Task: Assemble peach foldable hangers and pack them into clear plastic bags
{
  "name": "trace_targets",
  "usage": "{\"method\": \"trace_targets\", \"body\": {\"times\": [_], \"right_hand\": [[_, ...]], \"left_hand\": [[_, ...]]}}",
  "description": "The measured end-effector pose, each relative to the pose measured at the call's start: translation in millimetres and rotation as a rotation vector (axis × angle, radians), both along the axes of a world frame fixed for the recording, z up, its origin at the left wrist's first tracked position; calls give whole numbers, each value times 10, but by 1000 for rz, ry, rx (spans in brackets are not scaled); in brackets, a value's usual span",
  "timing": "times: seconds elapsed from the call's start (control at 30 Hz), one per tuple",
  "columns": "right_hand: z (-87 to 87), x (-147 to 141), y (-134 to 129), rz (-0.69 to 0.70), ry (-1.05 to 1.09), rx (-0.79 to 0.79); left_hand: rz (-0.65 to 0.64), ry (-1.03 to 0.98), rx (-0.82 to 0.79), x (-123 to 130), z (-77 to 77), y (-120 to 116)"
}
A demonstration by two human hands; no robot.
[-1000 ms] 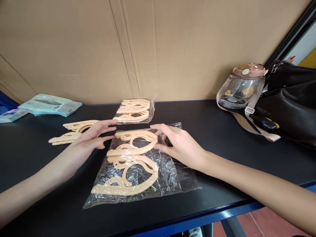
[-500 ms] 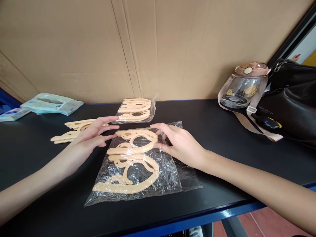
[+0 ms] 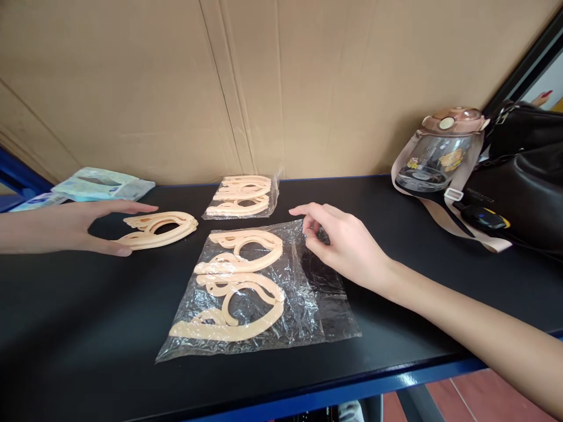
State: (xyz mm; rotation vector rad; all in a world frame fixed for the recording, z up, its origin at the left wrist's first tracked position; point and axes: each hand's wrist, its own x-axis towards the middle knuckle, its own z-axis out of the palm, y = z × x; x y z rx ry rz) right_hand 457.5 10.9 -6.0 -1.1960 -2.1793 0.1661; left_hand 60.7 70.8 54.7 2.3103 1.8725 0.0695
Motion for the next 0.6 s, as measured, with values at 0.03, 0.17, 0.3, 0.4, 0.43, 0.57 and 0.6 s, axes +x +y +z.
{"method": "trace_targets", "body": {"times": [0.03, 0.17, 0.3, 0.4, 0.43, 0.57, 0.6], "right_hand": [[16, 7, -2, -3, 9, 18], [54, 10, -20, -11, 21, 55], [55, 9, -27, -11, 27, 76], [57, 9, -18, -8, 38, 101], [61, 6, -17, -5, 43, 118], [104, -33, -47, 31, 31, 240], [117, -49, -66, 48, 17, 273]], "left_hand": [[-22, 24, -27, -30, 2, 15], [-81, 109, -32, -79, -26, 74], [-75, 127, 61, -130, -54, 109], [-84, 121, 110, -116, 6, 74], [-87, 110, 132, -84, 38, 49], [-138, 17, 192, 214, 103, -96], [-174, -29, 205, 322, 84, -145]]}}
